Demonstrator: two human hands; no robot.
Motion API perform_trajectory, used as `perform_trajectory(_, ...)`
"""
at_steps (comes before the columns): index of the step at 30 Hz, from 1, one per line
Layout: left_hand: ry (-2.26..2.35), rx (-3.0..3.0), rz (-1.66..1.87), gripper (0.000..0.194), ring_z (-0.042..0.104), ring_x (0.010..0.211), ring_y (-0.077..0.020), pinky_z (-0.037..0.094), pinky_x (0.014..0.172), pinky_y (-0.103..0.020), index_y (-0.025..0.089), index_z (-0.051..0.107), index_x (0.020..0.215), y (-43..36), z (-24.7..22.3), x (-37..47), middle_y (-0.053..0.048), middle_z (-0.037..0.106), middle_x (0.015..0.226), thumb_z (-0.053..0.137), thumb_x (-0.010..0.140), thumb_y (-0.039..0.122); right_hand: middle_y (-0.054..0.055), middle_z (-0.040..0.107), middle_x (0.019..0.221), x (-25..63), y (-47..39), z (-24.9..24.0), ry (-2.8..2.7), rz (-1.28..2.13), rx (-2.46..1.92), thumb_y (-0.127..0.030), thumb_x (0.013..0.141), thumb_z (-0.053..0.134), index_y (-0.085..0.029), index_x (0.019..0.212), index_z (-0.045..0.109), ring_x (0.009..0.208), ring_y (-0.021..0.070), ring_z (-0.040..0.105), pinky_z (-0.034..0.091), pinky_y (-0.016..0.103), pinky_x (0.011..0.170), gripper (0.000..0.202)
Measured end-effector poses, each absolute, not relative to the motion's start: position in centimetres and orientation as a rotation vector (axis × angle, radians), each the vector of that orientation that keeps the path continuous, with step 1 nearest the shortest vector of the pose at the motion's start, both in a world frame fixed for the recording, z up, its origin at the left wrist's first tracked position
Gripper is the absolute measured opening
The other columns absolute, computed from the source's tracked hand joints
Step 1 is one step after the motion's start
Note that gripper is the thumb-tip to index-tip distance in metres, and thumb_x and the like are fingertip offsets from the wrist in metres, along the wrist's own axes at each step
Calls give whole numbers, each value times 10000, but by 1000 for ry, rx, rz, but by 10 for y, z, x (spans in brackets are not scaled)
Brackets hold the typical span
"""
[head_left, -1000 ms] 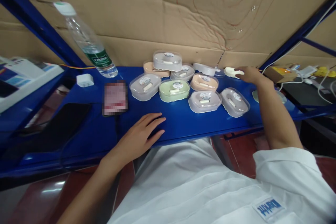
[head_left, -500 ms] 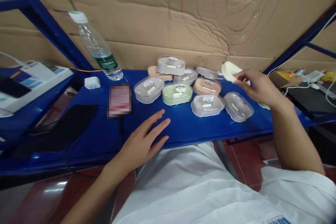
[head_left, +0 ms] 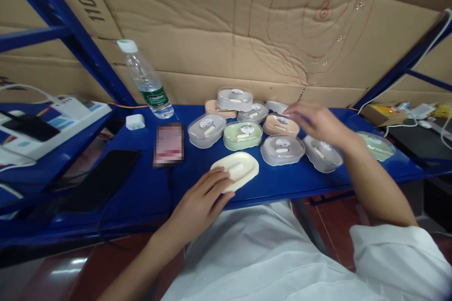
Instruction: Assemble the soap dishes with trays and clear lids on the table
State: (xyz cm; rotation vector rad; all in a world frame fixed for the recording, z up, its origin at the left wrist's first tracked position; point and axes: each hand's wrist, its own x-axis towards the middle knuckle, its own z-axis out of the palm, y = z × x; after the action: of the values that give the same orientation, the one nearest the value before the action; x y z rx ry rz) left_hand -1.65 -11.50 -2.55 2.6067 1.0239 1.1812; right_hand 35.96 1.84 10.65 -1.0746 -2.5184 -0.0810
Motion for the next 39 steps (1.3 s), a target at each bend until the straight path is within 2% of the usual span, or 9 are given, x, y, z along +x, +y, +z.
perform_trajectory(3, 1077, 2623, 1031, 188, 720, 1347, -265, 606, 1200, -456, 218, 703, 1287, -106, -33, -23, -109, 763, 1359, 615, 1130, 272, 200, 799, 1274, 423, 81, 91, -2353, -55, -1493, -416, 1137, 516, -144, 1236, 771, 1178, 310, 758, 604, 532, 1095, 386)
perform_trajectory(9, 1122, 2665, 833, 250, 669, 1425, -293, 531, 1265, -590, 262, 730, 1292, -105, -37, -25, -102, 715, 1476, 539, 1137, 222, 168, 701, 1529, 430, 124, 45, -2370, 53, -1484, -518, 1054, 646, -156, 1457, 692, 1340, 312, 722, 604, 499, 1131, 543)
perform_trajectory(14, 1260, 2547, 936, 192, 632, 1473, -318, 602, 1201, -516, 237, 737, 1188, -107, -37, -25, -152, 612, 1578, 563, 1108, 252, 170, 833, 1093, 408, 139, 53, -2386, 12, -1530, -648, 960, 761, -150, 1069, 796, 1003, 301, 784, 639, 459, 973, 511)
perform_trajectory(17, 1292, 2487, 967, 155, 657, 1447, -320, 614, 1194, -500, 224, 704, 1058, -107, -39, -28, -155, 605, 1588, 634, 1100, 356, 187, 819, 1076, 410, 122, 74, -2342, -50, -1538, -699, 998, 701, -129, 1102, 776, 940, 264, 750, 633, 439, 954, 585)
perform_trajectory(20, 1243, 2457, 922, 155, 659, 1455, -319, 604, 1213, -507, 234, 667, 1058, -108, -40, -31, -136, 604, 1594, 670, 1092, 385, 179, 772, 1327, 402, 69, 91, -2334, -95, -1311, -678, 1038, 670, -202, 1279, 740, 1169, 318, 747, 620, 517, 1084, 538)
perform_trajectory(22, 1226, 2407, 907, 166, 645, 1477, -321, 613, 1205, -512, 254, 642, 1201, -108, -39, -32, -133, 565, 1632, 695, 1078, 352, 163, 724, 1445, 383, 19, 93, -2388, -72, -1087, -600, 1039, 719, -244, 1335, 719, 1372, 358, 688, 563, 577, 1209, 463)
perform_trajectory(26, 1254, 2273, 976, 684, 458, 1643, -373, 560, 1258, -584, 333, 423, 1600, -108, -40, -32, -167, 361, 1775, 788, 1022, 330, 136, 679, 1526, 330, -62, 70, -2494, 92, -829, -453, 1053, 755, -268, 1451, 661, 1485, 327, 636, 569, 546, 1246, 449)
perform_trajectory(31, 1191, 2163, 1137, 914, 299, 1721, -388, 512, 1292, -617, 369, 269, 1704, -107, -47, -34, -183, 137, 1865, 843, 992, 387, 163, 643, 1578, 294, -85, 29, -2518, 297, -739, -377, 1064, 746, -254, 1523, 594, 1599, 329, 529, 544, 544, 1279, 499)
perform_trajectory(39, 1194, 2410, 874, 703, 444, 1660, -329, 479, 1318, -574, 374, 388, 1712, -105, -42, -38, -130, 382, 1816, 705, 1087, 425, 141, 555, 1696, 289, -68, 4, -2631, 457, -687, -273, 1103, 667, -255, 1608, 539, 1690, 304, 371, 451, 571, 1338, 521)
